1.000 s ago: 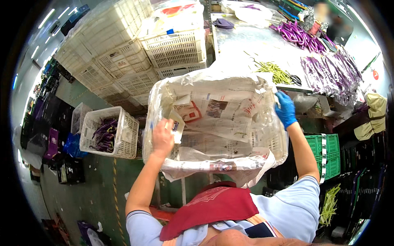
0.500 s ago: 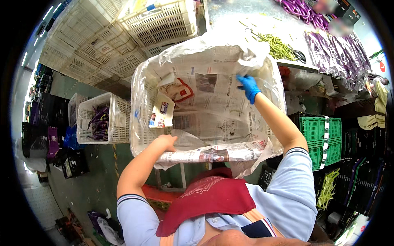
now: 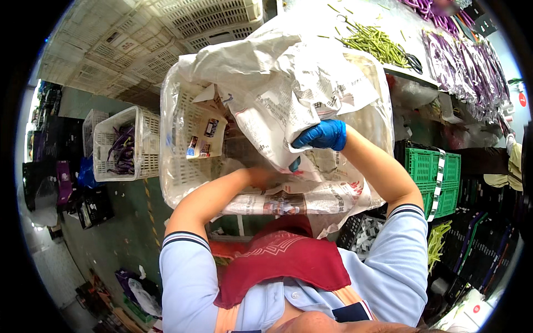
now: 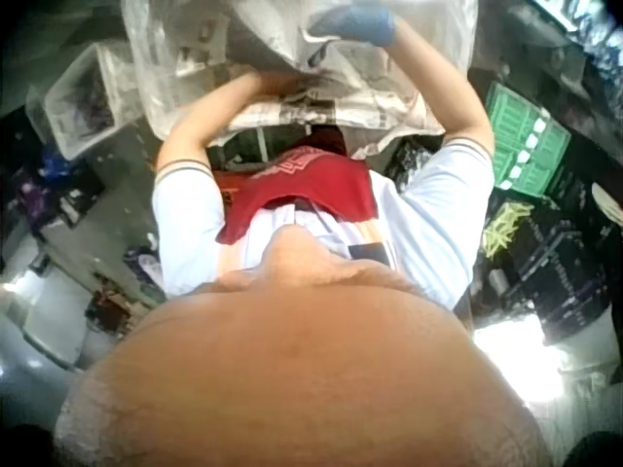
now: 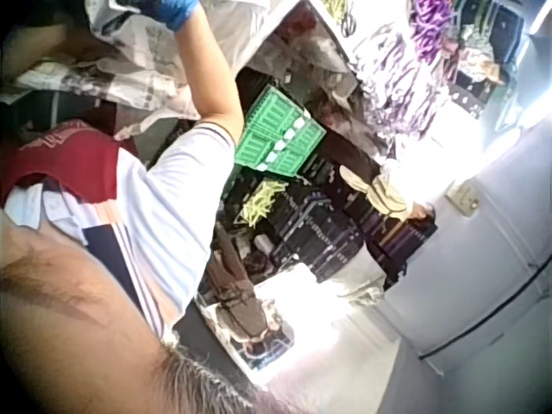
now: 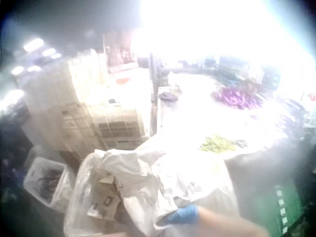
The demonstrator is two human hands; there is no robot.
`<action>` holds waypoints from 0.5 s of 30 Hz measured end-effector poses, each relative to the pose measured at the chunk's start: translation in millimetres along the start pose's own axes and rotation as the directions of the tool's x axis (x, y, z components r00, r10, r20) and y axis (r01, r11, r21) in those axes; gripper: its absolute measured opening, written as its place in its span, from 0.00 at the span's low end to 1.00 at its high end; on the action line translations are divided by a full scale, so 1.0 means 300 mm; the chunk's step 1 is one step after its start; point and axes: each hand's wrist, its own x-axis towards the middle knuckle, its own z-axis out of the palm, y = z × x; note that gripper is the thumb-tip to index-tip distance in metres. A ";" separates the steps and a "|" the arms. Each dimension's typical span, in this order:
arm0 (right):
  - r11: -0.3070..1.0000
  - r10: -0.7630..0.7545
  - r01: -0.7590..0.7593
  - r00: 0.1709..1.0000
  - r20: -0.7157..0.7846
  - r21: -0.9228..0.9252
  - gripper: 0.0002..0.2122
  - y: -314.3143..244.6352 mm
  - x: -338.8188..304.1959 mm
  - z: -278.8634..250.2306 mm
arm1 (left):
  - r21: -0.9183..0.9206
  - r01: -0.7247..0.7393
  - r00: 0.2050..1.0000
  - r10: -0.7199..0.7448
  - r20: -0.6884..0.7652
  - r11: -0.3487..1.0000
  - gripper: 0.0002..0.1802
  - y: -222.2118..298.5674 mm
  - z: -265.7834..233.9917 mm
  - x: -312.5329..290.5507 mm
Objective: The person trims eggplants with shears on a table and then retrieves a plastic crate. They line the crate with newspaper and a plastic bag before packing the eggplants into it.
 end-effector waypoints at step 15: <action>0.936 0.148 -0.310 0.777 -0.612 -0.167 0.18 0.053 -0.169 -0.060 | -0.882 -0.471 0.842 -0.308 -0.443 -0.019 0.05 0.247 -0.201 -0.411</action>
